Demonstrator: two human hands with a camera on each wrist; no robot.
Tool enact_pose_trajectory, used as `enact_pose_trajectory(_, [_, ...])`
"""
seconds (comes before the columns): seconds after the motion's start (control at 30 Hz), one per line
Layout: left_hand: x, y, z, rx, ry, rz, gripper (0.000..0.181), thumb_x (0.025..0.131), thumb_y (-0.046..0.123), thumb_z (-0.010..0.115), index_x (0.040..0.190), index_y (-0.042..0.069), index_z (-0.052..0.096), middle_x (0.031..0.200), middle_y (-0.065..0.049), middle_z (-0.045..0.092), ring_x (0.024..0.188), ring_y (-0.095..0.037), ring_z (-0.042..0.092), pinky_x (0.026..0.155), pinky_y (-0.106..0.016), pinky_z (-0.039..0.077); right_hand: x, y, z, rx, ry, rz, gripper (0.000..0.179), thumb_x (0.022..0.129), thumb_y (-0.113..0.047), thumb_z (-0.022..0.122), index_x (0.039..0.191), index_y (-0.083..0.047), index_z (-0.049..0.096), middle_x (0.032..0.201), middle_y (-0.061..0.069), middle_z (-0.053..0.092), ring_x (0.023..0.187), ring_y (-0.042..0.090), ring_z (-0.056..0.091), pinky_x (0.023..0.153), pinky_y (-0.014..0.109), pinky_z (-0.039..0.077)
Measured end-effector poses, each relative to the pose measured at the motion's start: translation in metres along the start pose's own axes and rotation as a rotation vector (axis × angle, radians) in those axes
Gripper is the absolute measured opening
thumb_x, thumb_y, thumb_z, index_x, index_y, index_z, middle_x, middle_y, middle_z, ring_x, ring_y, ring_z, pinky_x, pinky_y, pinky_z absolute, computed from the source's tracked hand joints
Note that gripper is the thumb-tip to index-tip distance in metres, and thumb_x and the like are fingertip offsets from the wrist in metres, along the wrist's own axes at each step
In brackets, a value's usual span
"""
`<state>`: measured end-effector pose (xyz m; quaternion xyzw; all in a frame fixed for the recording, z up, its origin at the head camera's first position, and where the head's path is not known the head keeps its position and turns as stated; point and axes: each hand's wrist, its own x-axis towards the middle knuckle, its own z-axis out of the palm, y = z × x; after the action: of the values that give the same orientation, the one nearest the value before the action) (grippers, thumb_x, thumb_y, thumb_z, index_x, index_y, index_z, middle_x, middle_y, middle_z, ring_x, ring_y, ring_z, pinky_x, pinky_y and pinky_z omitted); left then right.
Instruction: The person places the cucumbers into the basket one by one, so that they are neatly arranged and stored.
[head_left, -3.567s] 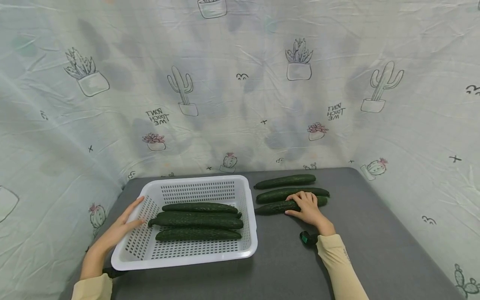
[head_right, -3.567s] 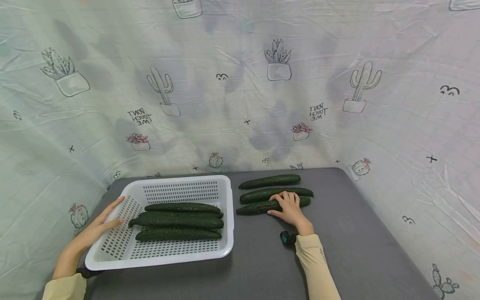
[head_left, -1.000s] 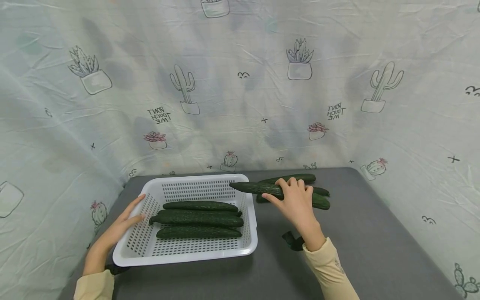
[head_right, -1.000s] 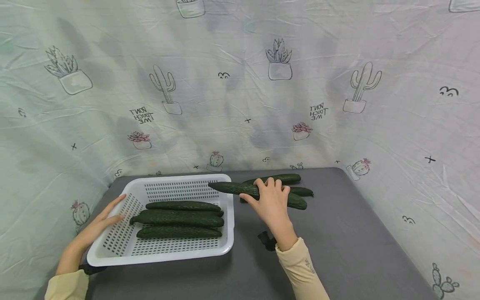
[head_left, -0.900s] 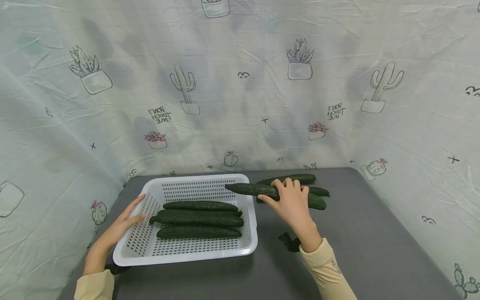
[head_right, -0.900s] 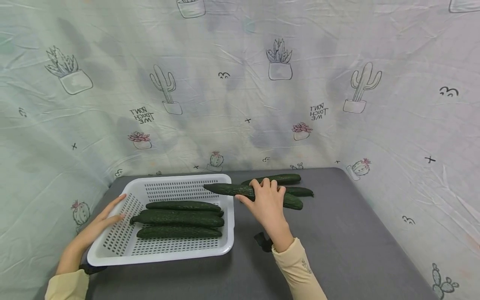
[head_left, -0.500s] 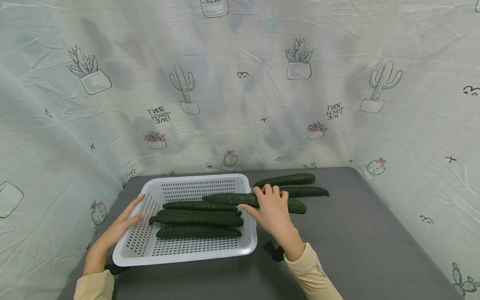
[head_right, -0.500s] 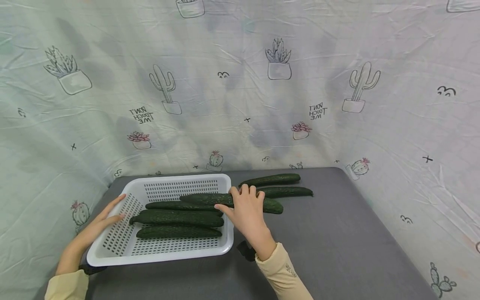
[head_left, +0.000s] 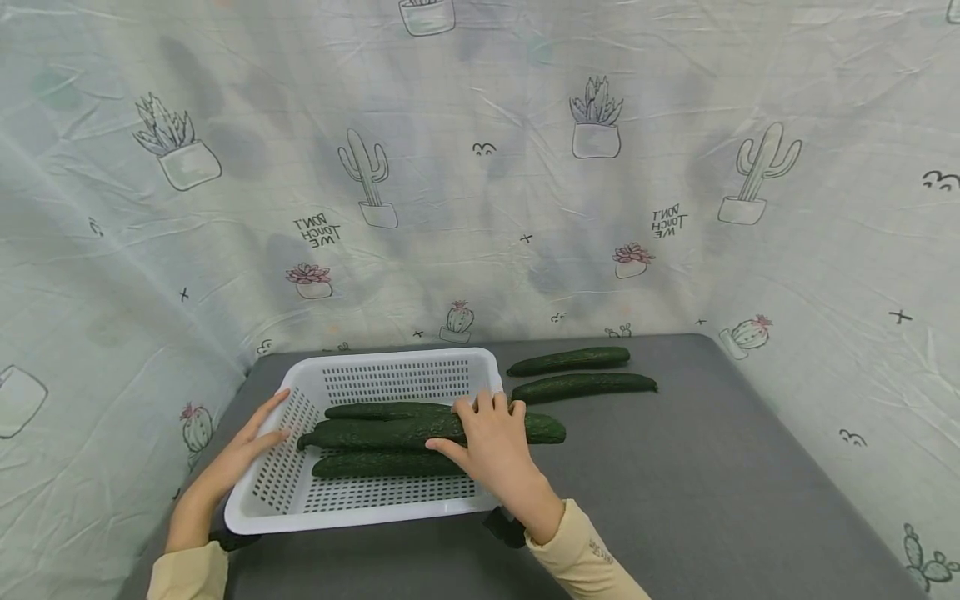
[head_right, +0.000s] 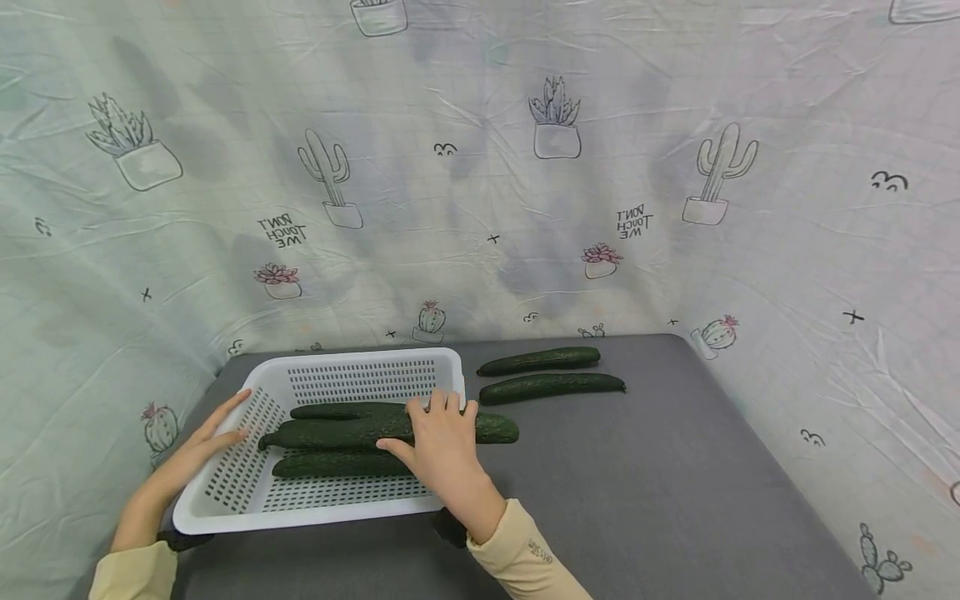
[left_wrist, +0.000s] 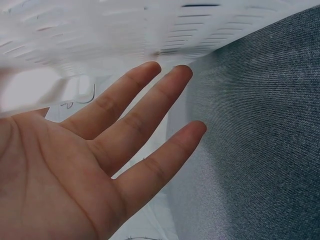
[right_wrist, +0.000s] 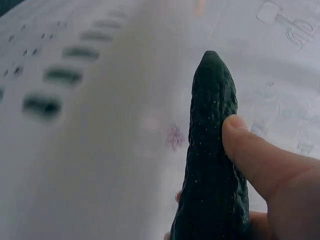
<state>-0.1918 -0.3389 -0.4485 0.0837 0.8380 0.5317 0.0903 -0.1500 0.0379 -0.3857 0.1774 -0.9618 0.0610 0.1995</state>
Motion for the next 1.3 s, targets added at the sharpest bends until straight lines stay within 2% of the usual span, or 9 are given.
enact_pose_trajectory(0.2, [0.001, -0.002, 0.0, -0.004, 0.008, -0.014, 0.069, 0.098, 0.025, 0.043, 0.15, 0.028, -0.004, 0.147, -0.033, 0.001, 0.105, -0.05, 0.051, 0.064, -0.048, 0.053, -0.002, -0.021, 0.006, 0.02, -0.059, -0.031, 0.05, 0.08, -0.067, 0.049, 0.104, -0.024, 0.057, 0.088, 0.004, 0.047, 0.076, 0.021, 0.035, 0.068, 0.037, 0.027])
enact_pose_trajectory(0.5, [0.001, 0.001, -0.002, 0.014, 0.011, 0.011, 0.069, 0.099, 0.024, 0.042, 0.15, 0.026, -0.003, 0.146, -0.034, 0.003, 0.109, -0.056, 0.045, 0.065, -0.049, 0.052, 0.002, -0.049, 0.01, -0.015, -0.171, -0.051, 0.055, 0.083, -0.071, 0.037, 0.115, -0.03, 0.053, 0.104, 0.005, 0.049, 0.095, 0.025, 0.041, 0.081, 0.045, 0.033])
enact_pose_trajectory(0.77, [0.0, 0.0, -0.002, 0.032, 0.013, 0.007, 0.068, 0.099, 0.025, 0.042, 0.15, 0.026, -0.003, 0.146, -0.034, 0.005, 0.109, -0.053, 0.046, 0.066, -0.048, 0.052, 0.003, -0.067, 0.022, -0.04, -0.131, -0.074, 0.053, 0.082, -0.072, 0.036, 0.112, -0.031, 0.054, 0.097, 0.003, 0.048, 0.085, 0.02, 0.038, 0.074, 0.038, 0.029])
enact_pose_trajectory(1.0, [0.0, 0.001, -0.002, 0.068, 0.021, 0.019, 0.068, 0.099, 0.025, 0.042, 0.15, 0.024, -0.003, 0.146, -0.033, 0.005, 0.112, -0.056, 0.042, 0.068, -0.047, 0.051, 0.002, -0.077, 0.033, -0.087, -0.142, -0.065, 0.051, 0.083, -0.072, 0.035, 0.11, -0.031, 0.052, 0.1, 0.004, 0.049, 0.087, 0.021, 0.041, 0.076, 0.038, 0.03])
enact_pose_trajectory(1.13, [0.0, 0.001, -0.003, 0.077, 0.023, 0.024, 0.068, 0.099, 0.026, 0.042, 0.15, 0.025, -0.002, 0.146, -0.033, 0.005, 0.113, -0.056, 0.041, 0.068, -0.046, 0.051, 0.002, -0.081, 0.039, -0.044, -0.164, -0.067, 0.05, 0.085, -0.069, 0.034, 0.111, -0.031, 0.051, 0.098, 0.004, 0.048, 0.085, 0.021, 0.039, 0.075, 0.037, 0.031])
enact_pose_trajectory(1.3, [0.001, -0.001, -0.003, 0.067, 0.02, 0.032, 0.067, 0.099, 0.025, 0.041, 0.15, 0.025, -0.002, 0.147, -0.033, 0.004, 0.113, -0.056, 0.041, 0.068, -0.046, 0.051, 0.004, -0.081, 0.042, 0.014, -0.236, -0.074, 0.046, 0.087, -0.066, 0.037, 0.111, -0.029, 0.051, 0.096, 0.004, 0.047, 0.082, 0.02, 0.035, 0.073, 0.036, 0.028])
